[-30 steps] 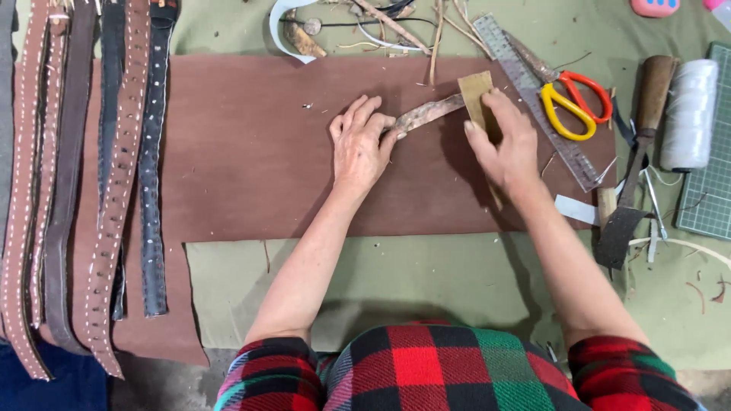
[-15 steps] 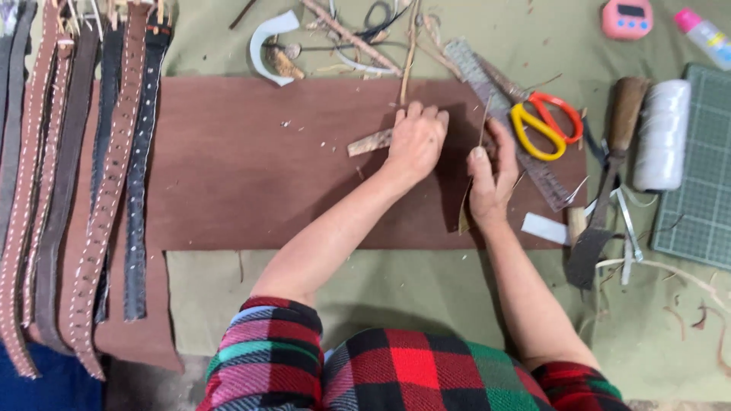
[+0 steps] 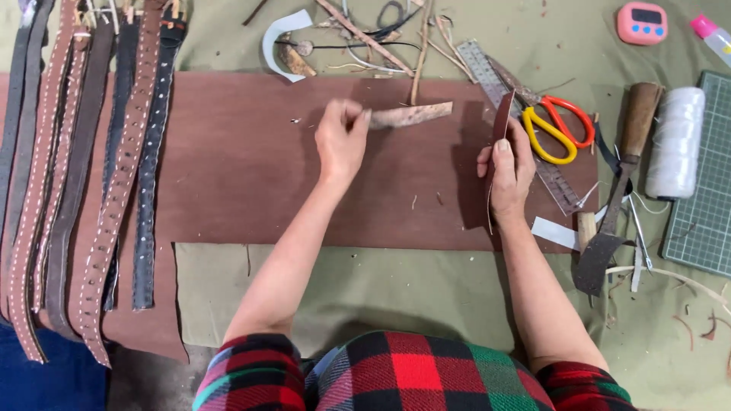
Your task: Sanding the edges of a small leather component to smooth them before assembly.
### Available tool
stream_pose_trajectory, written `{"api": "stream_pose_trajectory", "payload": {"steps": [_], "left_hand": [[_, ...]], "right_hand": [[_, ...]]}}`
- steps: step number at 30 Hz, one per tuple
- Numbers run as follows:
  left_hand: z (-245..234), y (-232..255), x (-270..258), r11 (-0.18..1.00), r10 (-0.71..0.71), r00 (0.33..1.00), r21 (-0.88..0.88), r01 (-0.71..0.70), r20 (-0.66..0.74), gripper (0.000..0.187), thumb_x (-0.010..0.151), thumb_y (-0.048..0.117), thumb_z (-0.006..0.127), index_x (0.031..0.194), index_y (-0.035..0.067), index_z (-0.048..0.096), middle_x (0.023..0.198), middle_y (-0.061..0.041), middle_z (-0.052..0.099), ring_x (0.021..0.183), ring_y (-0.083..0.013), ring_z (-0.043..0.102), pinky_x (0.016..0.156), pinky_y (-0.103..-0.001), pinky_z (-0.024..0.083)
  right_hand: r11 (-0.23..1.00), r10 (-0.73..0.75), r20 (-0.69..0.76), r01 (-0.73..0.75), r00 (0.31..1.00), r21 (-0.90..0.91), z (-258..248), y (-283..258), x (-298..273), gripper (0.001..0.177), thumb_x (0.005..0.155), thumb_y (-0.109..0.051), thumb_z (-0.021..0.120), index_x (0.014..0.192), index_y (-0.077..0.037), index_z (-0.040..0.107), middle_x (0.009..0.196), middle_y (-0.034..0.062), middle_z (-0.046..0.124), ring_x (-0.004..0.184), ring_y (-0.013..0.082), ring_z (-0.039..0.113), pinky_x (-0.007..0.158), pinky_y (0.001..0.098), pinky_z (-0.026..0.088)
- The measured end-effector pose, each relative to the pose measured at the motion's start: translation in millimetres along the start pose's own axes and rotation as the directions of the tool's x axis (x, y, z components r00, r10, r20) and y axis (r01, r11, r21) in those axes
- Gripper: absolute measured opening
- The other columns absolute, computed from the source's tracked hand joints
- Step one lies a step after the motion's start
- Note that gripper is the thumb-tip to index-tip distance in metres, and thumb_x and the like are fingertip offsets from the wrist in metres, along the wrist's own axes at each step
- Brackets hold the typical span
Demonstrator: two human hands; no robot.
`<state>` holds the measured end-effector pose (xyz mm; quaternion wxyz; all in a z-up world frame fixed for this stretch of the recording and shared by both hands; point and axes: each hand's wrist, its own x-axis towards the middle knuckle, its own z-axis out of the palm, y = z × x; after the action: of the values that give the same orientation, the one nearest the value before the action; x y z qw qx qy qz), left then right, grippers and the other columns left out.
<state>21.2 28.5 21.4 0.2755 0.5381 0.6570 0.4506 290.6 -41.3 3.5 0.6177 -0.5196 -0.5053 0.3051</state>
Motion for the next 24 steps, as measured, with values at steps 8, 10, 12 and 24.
{"api": "stream_pose_trajectory", "payload": {"steps": [8, 10, 12, 24], "left_hand": [[-5.0, -65.4, -36.5, 0.785, 0.54, 0.842, 0.367, -0.5, -0.009, 0.02, 0.083, 0.02, 0.08, 0.101, 0.027, 0.072, 0.086, 0.006, 0.065, 0.087, -0.0191, 0.066, 0.081, -0.035, 0.054], [-5.0, -65.7, -31.9, 0.803, 0.51, 0.86, 0.351, -0.483, 0.017, 0.017, 0.086, 0.02, 0.077, 0.101, 0.027, 0.074, 0.086, 0.005, 0.065, 0.088, -0.0192, 0.065, 0.079, -0.035, 0.054], [-8.3, -65.4, -25.3, 0.813, 0.446, 0.887, 0.359, -0.458, 0.121, 0.011, 0.088, 0.024, 0.074, 0.099, 0.025, 0.075, 0.082, 0.002, 0.065, 0.085, -0.0217, 0.067, 0.076, -0.037, 0.056], [-30.4, -41.4, -0.3, 0.927, 0.068, 0.893, 0.302, -0.222, 0.446, 0.015, 0.09, 0.021, 0.068, 0.101, 0.023, 0.077, 0.089, -0.001, 0.073, 0.091, -0.0275, 0.072, 0.081, -0.045, 0.058]], "right_hand": [[0.859, -0.263, 0.217, 0.331, 0.94, -0.391, 31.9, -6.7, -8.5, 0.047, 0.099, -0.022, 0.072, 0.143, -0.007, 0.062, 0.137, 0.0234, 0.059, 0.129, 0.0422, 0.057, 0.111, 0.0522, 0.043], [0.841, -0.301, 0.281, 0.392, 0.911, -0.372, 57.7, -11.3, -13.9, 0.048, 0.095, -0.019, 0.077, 0.14, -0.008, 0.065, 0.139, 0.0229, 0.059, 0.133, 0.0432, 0.055, 0.113, 0.0534, 0.042], [0.796, -0.344, 0.427, 0.501, 0.836, -0.34, 90.5, -21.7, -23.7, 0.053, 0.084, -0.021, 0.085, 0.134, -0.013, 0.071, 0.135, 0.0218, 0.065, 0.129, 0.0429, 0.06, 0.111, 0.0527, 0.046], [0.662, -0.249, 0.558, 0.559, 0.792, -0.499, 91.0, -25.9, 11.9, 0.047, 0.088, -0.029, 0.084, 0.13, -0.013, 0.073, 0.131, 0.0161, 0.072, 0.125, 0.0379, 0.066, 0.101, 0.0496, 0.049]]}}
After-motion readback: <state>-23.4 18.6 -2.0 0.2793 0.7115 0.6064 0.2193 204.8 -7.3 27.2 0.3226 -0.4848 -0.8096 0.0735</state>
